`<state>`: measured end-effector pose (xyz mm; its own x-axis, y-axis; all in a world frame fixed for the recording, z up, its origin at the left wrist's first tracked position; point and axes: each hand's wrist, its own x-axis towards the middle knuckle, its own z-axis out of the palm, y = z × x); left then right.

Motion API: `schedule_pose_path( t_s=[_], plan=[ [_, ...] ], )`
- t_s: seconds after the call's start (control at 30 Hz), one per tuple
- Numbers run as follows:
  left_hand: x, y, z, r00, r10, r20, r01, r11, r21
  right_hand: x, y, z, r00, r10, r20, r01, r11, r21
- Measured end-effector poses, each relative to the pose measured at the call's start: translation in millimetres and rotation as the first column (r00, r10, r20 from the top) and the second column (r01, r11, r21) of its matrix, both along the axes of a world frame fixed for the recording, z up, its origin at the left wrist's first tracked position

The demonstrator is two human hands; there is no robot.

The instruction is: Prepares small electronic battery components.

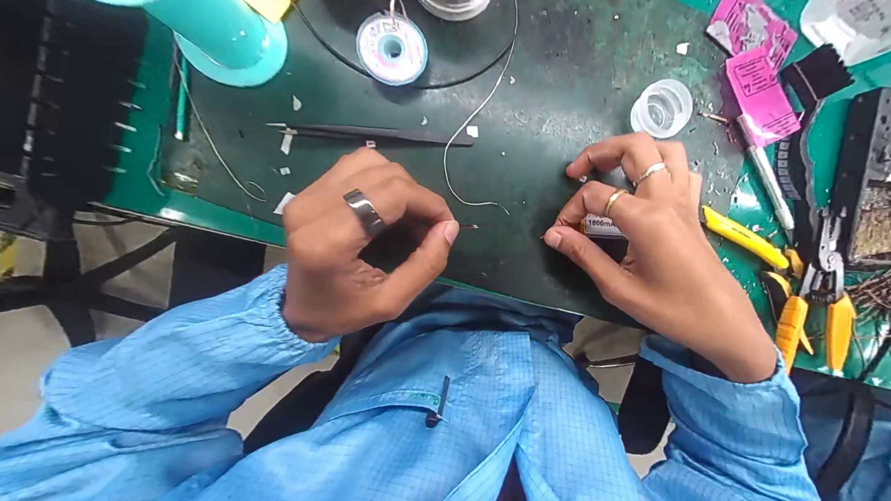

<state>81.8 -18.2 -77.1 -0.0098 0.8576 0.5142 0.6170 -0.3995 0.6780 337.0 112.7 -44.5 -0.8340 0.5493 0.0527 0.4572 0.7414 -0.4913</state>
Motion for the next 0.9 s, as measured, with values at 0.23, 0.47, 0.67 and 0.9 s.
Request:
schedule_pose_path(
  t_s=[0.23, 0.47, 0.67, 0.9],
  plan=[
    [-1.3, -0.4, -2.8, 0.998, 0.022, -0.06, -0.021, 1.0, 0.01, -5.8, -5.5, -8.6, 0.993, -0.026, -0.119, 0.029, 0.999, 0.025],
    [-1.9, 1.0, -3.2, 0.998, 0.002, -0.058, -0.002, 1.0, 0.002, 10.0, -7.1, -16.5, 0.915, -0.067, -0.398, 0.019, 0.992, -0.124],
    [-1.8, 2.3, -4.5, 0.997, 0.018, -0.076, -0.018, 1.0, -0.001, 6.9, -8.5, -17.1, 0.903, -0.083, -0.422, 0.0, 0.981, -0.193],
    [-2.2, 1.9, -5.3, 0.994, 0.029, -0.104, -0.03, 1.0, -0.008, -2.3, -13.8, -17.6, 0.914, -0.108, -0.391, 0.051, 0.987, -0.153]
  ],
)
